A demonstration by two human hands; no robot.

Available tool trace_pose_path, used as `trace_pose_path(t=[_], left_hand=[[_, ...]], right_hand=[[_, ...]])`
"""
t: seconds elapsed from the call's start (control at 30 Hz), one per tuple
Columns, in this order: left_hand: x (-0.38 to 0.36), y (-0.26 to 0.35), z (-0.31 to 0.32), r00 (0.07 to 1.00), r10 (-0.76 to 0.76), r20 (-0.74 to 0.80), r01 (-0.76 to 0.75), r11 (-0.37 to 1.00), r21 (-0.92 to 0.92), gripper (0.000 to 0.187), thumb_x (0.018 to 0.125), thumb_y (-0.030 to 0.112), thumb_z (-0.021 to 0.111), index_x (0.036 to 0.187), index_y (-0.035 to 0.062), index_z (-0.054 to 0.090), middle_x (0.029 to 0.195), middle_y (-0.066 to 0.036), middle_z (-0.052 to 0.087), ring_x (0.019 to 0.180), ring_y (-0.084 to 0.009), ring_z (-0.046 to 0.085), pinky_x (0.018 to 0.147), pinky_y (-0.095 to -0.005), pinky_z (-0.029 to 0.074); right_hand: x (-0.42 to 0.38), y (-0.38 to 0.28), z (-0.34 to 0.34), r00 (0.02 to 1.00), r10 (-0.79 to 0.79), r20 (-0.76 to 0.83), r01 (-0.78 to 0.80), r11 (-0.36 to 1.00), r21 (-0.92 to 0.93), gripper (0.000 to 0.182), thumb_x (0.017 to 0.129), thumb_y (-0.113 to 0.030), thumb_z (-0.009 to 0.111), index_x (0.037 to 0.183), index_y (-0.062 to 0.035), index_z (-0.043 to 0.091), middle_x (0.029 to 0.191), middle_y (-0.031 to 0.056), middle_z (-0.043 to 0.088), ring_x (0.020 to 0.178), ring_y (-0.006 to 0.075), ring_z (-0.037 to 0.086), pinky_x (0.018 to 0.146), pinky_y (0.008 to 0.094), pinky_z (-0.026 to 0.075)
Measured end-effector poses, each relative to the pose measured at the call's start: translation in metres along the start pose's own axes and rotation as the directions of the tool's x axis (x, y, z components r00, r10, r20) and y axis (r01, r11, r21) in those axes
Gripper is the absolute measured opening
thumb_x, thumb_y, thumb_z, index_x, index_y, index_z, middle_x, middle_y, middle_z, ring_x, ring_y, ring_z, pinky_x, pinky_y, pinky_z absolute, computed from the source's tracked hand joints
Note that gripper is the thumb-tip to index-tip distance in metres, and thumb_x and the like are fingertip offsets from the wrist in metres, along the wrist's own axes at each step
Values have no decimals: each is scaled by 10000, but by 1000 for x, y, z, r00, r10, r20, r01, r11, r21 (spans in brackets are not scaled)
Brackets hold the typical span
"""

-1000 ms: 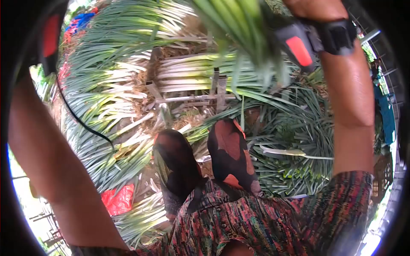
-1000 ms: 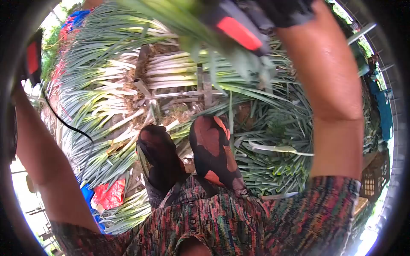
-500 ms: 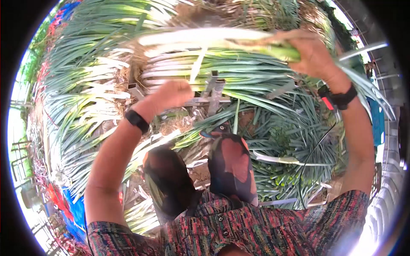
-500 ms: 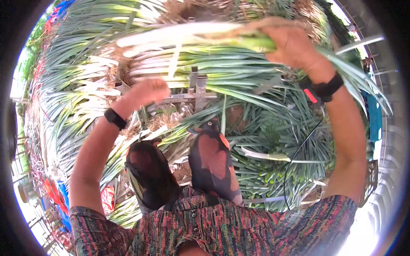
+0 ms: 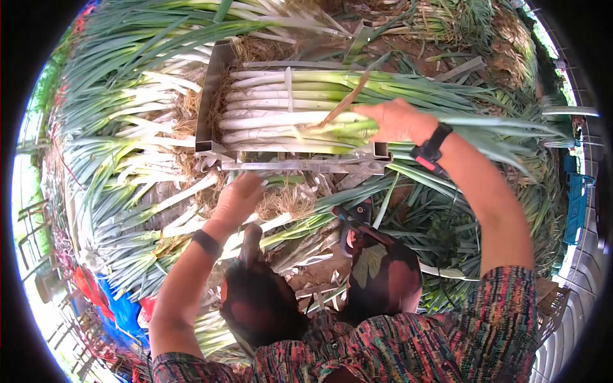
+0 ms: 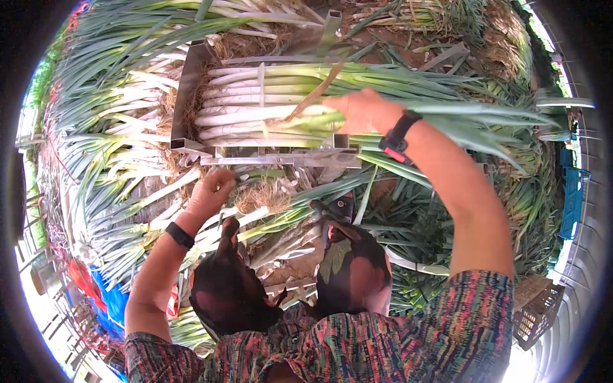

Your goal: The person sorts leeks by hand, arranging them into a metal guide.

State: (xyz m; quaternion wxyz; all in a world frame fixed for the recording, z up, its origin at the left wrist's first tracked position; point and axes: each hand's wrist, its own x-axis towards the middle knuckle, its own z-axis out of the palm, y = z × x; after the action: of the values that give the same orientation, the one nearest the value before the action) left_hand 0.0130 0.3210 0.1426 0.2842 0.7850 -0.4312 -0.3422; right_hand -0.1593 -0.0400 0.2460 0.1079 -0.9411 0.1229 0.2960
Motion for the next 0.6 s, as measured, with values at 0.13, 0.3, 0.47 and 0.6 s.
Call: trace_pose_path(t=[0.13, 0.3, 0.47, 0.6], left_hand=[[41, 19, 5, 929, 253, -271, -178, 946, 272, 269, 873, 104, 616, 1142, 85, 620, 1174, -142, 605, 1051, -355, 595, 885, -445, 484], [100, 24, 15, 837, 405, -368, -206, 856, 475, 441, 860, 166, 645, 1284, 105, 538, 1398, -130, 492, 1273, -328, 474, 1032, -473, 374], [135, 31, 19, 859, 353, -371, -193, 894, 405, 244, 884, 262, 637, 1069, 104, 652, 1177, -98, 622, 1123, -316, 565, 984, -459, 388], [161, 84, 5, 964, 9, -266, 137, 840, 525, 369, 836, 460, 658, 856, 95, 704, 1003, -114, 682, 1012, -326, 617, 901, -463, 434]], right_hand=[[19, 20, 51, 1000, 11, 11, -13, 984, 180, 815, 772, -343, 781, 1486, -242, 402, 1195, 160, 658, 1039, 341, 638, 958, 423, 448], [8, 9, 49, 997, 5, -74, 2, 996, 94, 865, 774, -306, 773, 1519, -234, 339, 1064, 145, 634, 1011, 319, 600, 949, 432, 408], [18, 14, 90, 942, -24, -335, -16, 993, -115, 915, 720, -369, 797, 1511, -264, 349, 965, 91, 574, 947, 289, 580, 858, 403, 425], [13, 11, 100, 887, -70, -457, -65, 960, -272, 906, 663, -444, 791, 1470, -262, 424, 954, 48, 543, 909, 231, 564, 815, 363, 440]])
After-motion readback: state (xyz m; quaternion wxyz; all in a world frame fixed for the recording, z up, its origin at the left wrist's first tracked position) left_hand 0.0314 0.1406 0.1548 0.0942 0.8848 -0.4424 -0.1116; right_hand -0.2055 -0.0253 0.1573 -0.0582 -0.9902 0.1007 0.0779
